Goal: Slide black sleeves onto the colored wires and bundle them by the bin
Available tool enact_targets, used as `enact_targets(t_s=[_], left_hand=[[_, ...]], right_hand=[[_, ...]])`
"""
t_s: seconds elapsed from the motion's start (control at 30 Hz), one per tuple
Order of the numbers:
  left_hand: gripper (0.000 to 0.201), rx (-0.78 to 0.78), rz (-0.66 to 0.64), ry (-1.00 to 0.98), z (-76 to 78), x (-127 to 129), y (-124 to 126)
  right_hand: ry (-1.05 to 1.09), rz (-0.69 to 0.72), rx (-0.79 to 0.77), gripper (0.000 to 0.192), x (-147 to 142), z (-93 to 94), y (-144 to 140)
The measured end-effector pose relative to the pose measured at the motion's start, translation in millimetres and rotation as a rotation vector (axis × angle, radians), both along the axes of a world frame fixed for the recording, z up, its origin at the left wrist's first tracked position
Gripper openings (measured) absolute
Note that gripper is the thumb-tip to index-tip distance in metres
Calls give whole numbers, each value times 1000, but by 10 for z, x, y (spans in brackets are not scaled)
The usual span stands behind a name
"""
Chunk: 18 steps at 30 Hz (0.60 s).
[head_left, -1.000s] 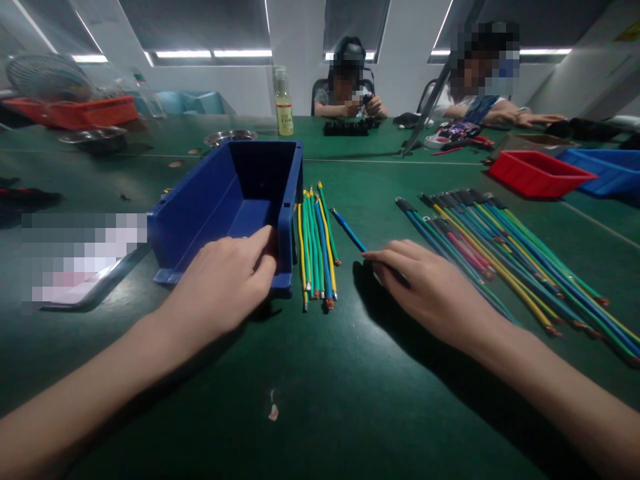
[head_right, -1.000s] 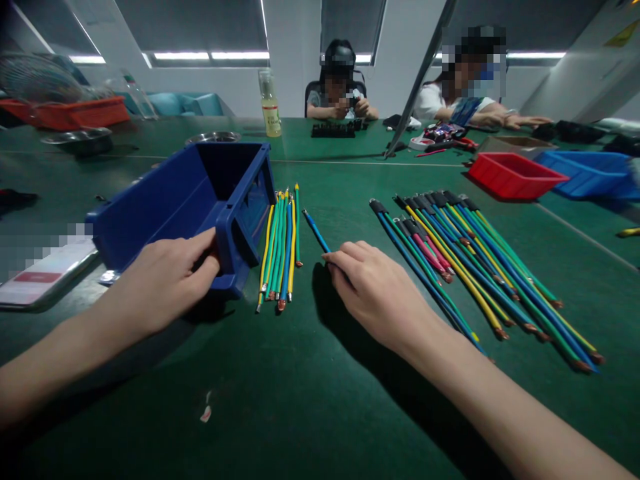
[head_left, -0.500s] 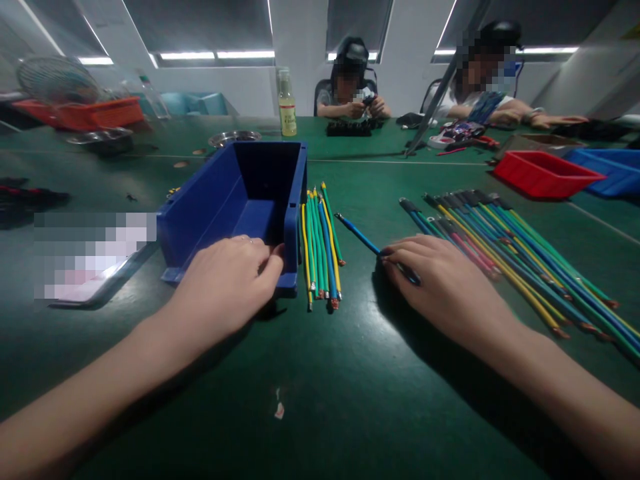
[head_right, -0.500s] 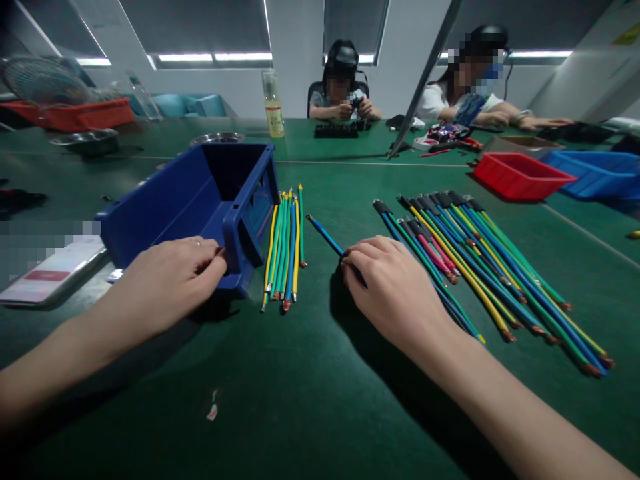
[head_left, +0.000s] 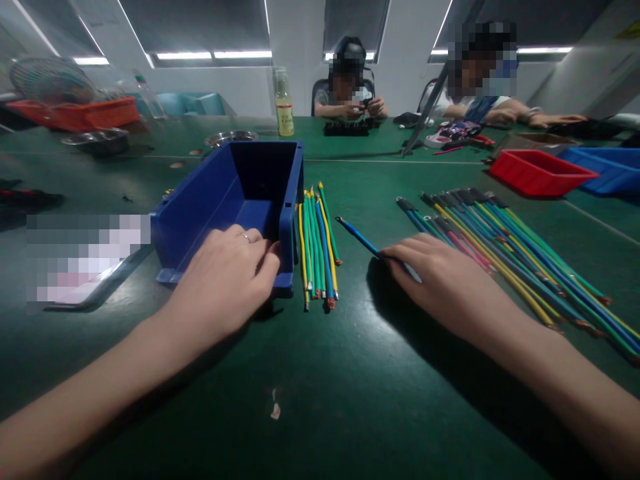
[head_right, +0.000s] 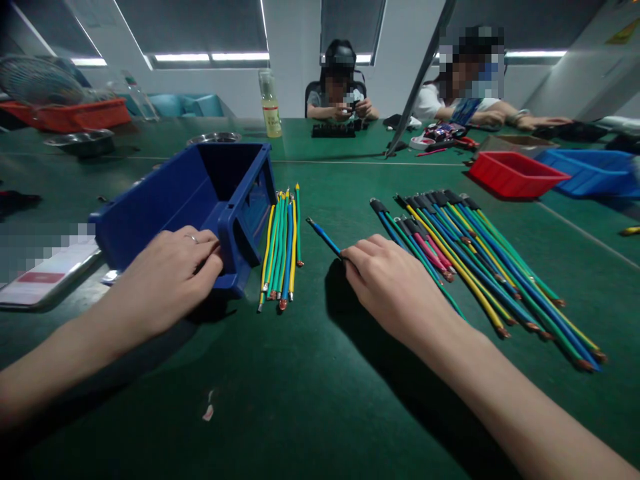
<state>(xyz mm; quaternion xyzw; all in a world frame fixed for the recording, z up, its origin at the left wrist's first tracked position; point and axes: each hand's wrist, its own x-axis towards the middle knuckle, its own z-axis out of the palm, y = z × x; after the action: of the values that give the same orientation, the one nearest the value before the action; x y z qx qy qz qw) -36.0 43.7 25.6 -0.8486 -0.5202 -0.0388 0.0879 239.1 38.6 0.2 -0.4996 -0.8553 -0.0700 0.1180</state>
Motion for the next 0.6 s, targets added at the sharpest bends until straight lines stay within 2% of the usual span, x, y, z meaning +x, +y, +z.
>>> enact_targets(t_s=[0.13, 0.23, 0.43, 0.53, 0.6], left_hand=[[36, 52, -99, 82, -47, -63, 8], [35, 13, -55, -20, -46, -92, 24], [41, -193, 116, -232, 13, -115, 59], [39, -215, 96, -234, 11, -135, 66], [39, -182, 58, -249, 8, -137, 76]], right_hand=[[-17, 97, 10, 35, -5, -64, 17], [-7, 152, -49, 36, 5, -115, 20], [16, 63, -62, 26, 29, -15, -7], [12, 14, -52, 26, 20, -2, -14], [45, 31, -41, 28, 23, -34, -8]])
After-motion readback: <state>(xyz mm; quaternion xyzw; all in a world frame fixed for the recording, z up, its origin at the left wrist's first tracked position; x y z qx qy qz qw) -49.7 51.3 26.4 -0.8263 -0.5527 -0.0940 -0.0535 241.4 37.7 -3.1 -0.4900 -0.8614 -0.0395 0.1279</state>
